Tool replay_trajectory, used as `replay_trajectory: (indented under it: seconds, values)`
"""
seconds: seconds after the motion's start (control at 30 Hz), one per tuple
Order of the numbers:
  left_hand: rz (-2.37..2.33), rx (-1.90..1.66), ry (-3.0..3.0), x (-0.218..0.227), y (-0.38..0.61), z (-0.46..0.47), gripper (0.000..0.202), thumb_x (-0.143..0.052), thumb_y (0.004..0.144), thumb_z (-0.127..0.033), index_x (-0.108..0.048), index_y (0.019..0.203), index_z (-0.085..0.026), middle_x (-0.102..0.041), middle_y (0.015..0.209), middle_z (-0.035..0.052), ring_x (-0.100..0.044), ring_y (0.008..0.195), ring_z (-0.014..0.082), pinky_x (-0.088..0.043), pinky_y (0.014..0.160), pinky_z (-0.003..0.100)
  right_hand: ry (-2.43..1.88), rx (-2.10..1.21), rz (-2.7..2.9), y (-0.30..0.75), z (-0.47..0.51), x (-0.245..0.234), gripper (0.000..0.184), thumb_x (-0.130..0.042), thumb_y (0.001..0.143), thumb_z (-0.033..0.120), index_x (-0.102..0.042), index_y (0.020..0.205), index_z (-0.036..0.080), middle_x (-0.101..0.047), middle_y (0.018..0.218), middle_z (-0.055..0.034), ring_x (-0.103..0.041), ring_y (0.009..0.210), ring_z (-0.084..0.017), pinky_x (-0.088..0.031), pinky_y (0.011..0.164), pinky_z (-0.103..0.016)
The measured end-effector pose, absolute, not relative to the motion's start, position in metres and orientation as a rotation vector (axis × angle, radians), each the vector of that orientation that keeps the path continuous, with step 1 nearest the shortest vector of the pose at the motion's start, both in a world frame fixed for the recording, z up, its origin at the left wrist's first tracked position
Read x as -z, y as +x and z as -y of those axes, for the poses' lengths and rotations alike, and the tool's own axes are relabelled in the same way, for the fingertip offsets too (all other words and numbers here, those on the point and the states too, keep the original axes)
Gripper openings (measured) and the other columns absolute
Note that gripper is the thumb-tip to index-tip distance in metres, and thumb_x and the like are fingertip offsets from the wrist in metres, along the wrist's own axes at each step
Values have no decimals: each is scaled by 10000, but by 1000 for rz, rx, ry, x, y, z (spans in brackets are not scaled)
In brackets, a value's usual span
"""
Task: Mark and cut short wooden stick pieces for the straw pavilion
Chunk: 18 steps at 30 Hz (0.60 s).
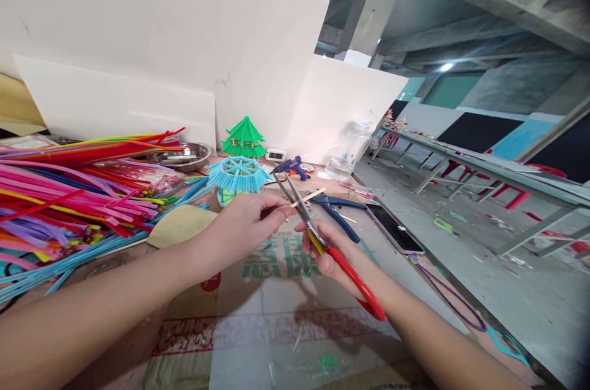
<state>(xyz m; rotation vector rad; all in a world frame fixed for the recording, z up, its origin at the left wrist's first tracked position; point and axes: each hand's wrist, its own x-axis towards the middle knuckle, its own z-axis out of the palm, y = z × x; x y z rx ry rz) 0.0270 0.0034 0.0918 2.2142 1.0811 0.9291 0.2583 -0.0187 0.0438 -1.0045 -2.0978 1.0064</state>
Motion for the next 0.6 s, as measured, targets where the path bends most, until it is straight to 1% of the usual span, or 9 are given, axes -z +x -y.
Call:
replay_trajectory:
  seconds: [0.13, 0.33, 0.43, 0.6]
  values:
    - [-1086, -905, 2215, -92, 28, -3, 303, -442, 911, -311, -605, 687, -189, -535, 587, -44, -491, 549, 114, -320, 543, 223, -999, -1030, 2110, 258, 20, -46, 622, -530, 838, 737, -494, 1174, 215, -530, 954, -50, -489, 765, -172, -406, 646, -258]
    - [-1110, -873, 2205, -92, 26, -3, 307, -439, 905, -326, -650, 726, -192, -515, 522, -55, -473, 493, 112, -311, 521, 224, -999, -1035, 2117, 258, 21, -48, 633, -515, 845, 741, -485, 1185, 208, -522, 941, -43, -454, 733, -158, -376, 627, -252]
    - [-1097, -858, 2200, -92, 26, -3, 314, -434, 907, -326, -667, 743, -193, -527, 527, -55, -488, 497, 110, -312, 514, 218, -995, -1047, 2122, 259, 21, -48, 640, -501, 845, 750, -484, 1189, 212, -514, 944, -39, -454, 749, -160, -379, 640, -253]
    - [-1111, -862, 2209, -93, 26, -2, 315, -444, 900, -331, -675, 739, -191, -523, 514, -54, -484, 490, 111, -305, 505, 218, -1016, -1043, 2121, 258, 22, -48, 614, -510, 843, 746, -486, 1127, 203, -521, 938, -41, -455, 731, -156, -379, 624, -255]
